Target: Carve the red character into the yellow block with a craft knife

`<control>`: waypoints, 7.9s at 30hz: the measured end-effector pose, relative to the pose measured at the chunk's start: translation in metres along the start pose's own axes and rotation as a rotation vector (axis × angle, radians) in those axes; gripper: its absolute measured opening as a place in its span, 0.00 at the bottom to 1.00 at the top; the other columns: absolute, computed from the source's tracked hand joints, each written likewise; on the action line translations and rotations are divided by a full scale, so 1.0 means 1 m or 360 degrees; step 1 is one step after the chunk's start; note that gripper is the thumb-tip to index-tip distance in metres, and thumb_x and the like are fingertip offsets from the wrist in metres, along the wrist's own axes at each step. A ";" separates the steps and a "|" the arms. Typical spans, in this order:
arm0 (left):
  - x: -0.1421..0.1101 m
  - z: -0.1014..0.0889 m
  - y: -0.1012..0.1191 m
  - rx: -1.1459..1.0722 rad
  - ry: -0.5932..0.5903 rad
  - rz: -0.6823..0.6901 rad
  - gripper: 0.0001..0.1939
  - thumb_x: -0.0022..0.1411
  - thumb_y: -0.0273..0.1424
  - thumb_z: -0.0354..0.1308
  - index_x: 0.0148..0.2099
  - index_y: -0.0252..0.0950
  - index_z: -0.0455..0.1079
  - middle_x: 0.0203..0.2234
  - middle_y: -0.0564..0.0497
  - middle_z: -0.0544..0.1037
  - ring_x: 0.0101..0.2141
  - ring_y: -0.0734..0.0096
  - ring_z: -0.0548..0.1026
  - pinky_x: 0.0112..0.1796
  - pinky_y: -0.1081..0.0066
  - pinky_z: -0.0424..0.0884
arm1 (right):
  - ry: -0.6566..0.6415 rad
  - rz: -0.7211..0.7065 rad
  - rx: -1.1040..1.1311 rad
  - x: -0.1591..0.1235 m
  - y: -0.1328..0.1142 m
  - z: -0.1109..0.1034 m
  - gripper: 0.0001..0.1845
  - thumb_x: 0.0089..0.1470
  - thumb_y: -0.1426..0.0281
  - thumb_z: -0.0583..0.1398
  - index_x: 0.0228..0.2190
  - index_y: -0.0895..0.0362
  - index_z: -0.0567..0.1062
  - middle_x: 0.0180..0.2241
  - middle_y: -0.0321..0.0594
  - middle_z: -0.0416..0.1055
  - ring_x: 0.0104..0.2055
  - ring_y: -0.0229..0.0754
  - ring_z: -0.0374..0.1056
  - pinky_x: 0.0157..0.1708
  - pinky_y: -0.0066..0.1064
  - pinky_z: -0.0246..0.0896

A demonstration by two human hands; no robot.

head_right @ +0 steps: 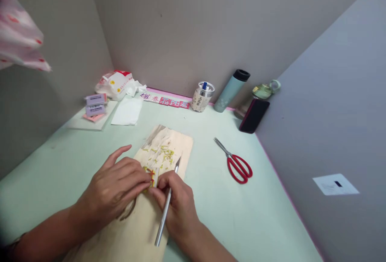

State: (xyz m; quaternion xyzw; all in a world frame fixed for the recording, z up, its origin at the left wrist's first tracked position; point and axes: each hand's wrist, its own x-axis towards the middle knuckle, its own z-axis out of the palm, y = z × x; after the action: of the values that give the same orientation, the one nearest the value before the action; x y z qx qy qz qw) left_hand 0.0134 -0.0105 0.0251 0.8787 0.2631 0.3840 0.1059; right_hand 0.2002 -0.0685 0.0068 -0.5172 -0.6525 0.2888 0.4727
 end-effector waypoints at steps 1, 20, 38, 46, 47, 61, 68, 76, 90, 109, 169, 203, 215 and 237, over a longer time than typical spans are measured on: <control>0.001 -0.001 0.002 0.0064 -0.0007 0.0029 0.10 0.71 0.21 0.54 0.38 0.35 0.73 0.29 0.54 0.77 0.34 0.69 0.74 0.62 0.48 0.54 | -0.0005 -0.0014 -0.0022 -0.001 -0.001 0.000 0.11 0.59 0.75 0.62 0.29 0.52 0.65 0.28 0.32 0.68 0.27 0.36 0.64 0.29 0.24 0.62; 0.005 -0.005 0.010 0.0388 -0.0152 0.0167 0.14 0.69 0.20 0.48 0.32 0.34 0.68 0.26 0.54 0.69 0.33 0.69 0.69 0.63 0.43 0.52 | -0.0045 0.0183 0.0008 0.002 -0.013 0.004 0.10 0.60 0.68 0.59 0.28 0.52 0.63 0.26 0.32 0.65 0.28 0.38 0.60 0.30 0.29 0.58; -0.008 -0.001 -0.026 0.0060 -0.0029 -0.0230 0.06 0.67 0.23 0.50 0.40 0.39 0.62 0.34 0.55 0.76 0.37 0.71 0.75 0.64 0.43 0.51 | -0.0032 0.0604 0.0644 0.012 -0.008 0.000 0.17 0.51 0.62 0.66 0.27 0.54 0.63 0.29 0.34 0.67 0.29 0.38 0.59 0.30 0.29 0.55; -0.013 0.002 -0.032 -0.0062 -0.0033 -0.0366 0.05 0.69 0.27 0.49 0.38 0.40 0.62 0.32 0.59 0.74 0.35 0.72 0.76 0.66 0.46 0.51 | -0.0106 0.0543 0.0332 0.010 -0.005 0.000 0.11 0.55 0.65 0.63 0.29 0.53 0.65 0.27 0.32 0.66 0.29 0.38 0.58 0.30 0.29 0.55; -0.014 0.002 -0.032 -0.0077 -0.0038 -0.0373 0.05 0.70 0.27 0.49 0.39 0.40 0.62 0.32 0.59 0.74 0.35 0.72 0.76 0.66 0.47 0.51 | -0.0122 0.0523 0.0236 0.009 -0.005 -0.001 0.09 0.56 0.67 0.62 0.30 0.53 0.65 0.27 0.31 0.66 0.28 0.38 0.59 0.31 0.29 0.55; -0.025 0.011 -0.041 -0.0137 -0.0187 -0.0373 0.18 0.71 0.40 0.56 0.59 0.43 0.61 0.51 0.47 0.75 0.56 0.57 0.70 0.65 0.47 0.50 | 0.0032 0.0277 0.0172 0.015 0.002 -0.028 0.26 0.70 0.53 0.50 0.35 0.53 0.81 0.32 0.40 0.70 0.35 0.43 0.67 0.37 0.33 0.61; -0.035 0.022 -0.035 -0.0087 -0.0377 -0.0322 0.31 0.61 0.36 0.67 0.62 0.42 0.58 0.54 0.44 0.73 0.63 0.49 0.63 0.66 0.44 0.46 | 0.0074 0.0698 0.0503 0.019 0.001 -0.017 0.10 0.53 0.63 0.68 0.28 0.56 0.75 0.25 0.34 0.71 0.27 0.37 0.62 0.28 0.28 0.56; -0.034 0.023 -0.036 -0.0160 -0.0403 -0.0356 0.30 0.63 0.32 0.65 0.63 0.44 0.57 0.56 0.47 0.73 0.64 0.53 0.61 0.66 0.47 0.45 | 0.0066 0.0792 0.0774 0.024 -0.008 -0.006 0.12 0.47 0.64 0.71 0.29 0.56 0.76 0.25 0.34 0.72 0.27 0.37 0.64 0.29 0.28 0.60; -0.033 0.024 -0.035 -0.0160 -0.0369 -0.0414 0.25 0.65 0.36 0.62 0.61 0.43 0.60 0.54 0.47 0.72 0.63 0.52 0.62 0.66 0.49 0.47 | 0.0110 0.0284 -0.0003 -0.009 -0.005 0.001 0.11 0.62 0.69 0.56 0.27 0.53 0.63 0.26 0.36 0.68 0.26 0.38 0.61 0.25 0.30 0.54; -0.032 0.025 -0.036 -0.0184 -0.0338 -0.0397 0.24 0.65 0.38 0.62 0.60 0.42 0.62 0.53 0.47 0.73 0.62 0.52 0.63 0.66 0.50 0.49 | 0.0086 -0.0035 -0.0204 -0.009 0.004 0.004 0.10 0.61 0.77 0.55 0.29 0.52 0.63 0.26 0.33 0.67 0.25 0.36 0.62 0.25 0.27 0.56; -0.032 0.024 -0.037 -0.0171 -0.0414 -0.0427 0.24 0.67 0.40 0.62 0.62 0.44 0.61 0.55 0.47 0.73 0.63 0.52 0.63 0.66 0.48 0.49 | 0.0034 -0.0291 -0.0263 -0.008 0.004 0.005 0.11 0.58 0.82 0.55 0.33 0.53 0.65 0.29 0.39 0.70 0.29 0.40 0.67 0.27 0.30 0.63; -0.032 0.022 -0.038 -0.0174 -0.0378 -0.0405 0.24 0.66 0.39 0.62 0.61 0.43 0.62 0.54 0.46 0.73 0.62 0.50 0.65 0.65 0.48 0.51 | -0.0212 -0.0648 -0.0640 -0.010 0.012 0.001 0.12 0.60 0.83 0.53 0.35 0.53 0.62 0.28 0.39 0.65 0.28 0.43 0.57 0.28 0.34 0.57; -0.032 0.024 -0.038 -0.0186 -0.0379 -0.0410 0.24 0.66 0.38 0.62 0.61 0.44 0.62 0.54 0.48 0.73 0.62 0.53 0.64 0.65 0.49 0.50 | -0.0403 -0.0774 -0.0776 -0.004 0.006 -0.007 0.14 0.66 0.82 0.47 0.31 0.56 0.65 0.26 0.40 0.64 0.28 0.43 0.54 0.28 0.34 0.54; -0.031 0.024 -0.039 -0.0161 -0.0392 -0.0355 0.24 0.67 0.39 0.62 0.61 0.42 0.62 0.53 0.47 0.72 0.62 0.56 0.63 0.67 0.55 0.46 | -0.0015 -0.0640 -0.0540 -0.010 0.008 0.006 0.14 0.57 0.86 0.53 0.33 0.54 0.62 0.27 0.38 0.62 0.27 0.41 0.56 0.26 0.33 0.52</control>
State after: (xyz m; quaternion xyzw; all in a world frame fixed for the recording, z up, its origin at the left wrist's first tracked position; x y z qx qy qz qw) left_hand -0.0013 0.0056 -0.0255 0.8779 0.3244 0.2722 0.2235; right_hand 0.1976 -0.0746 -0.0053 -0.4476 -0.7834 0.0778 0.4241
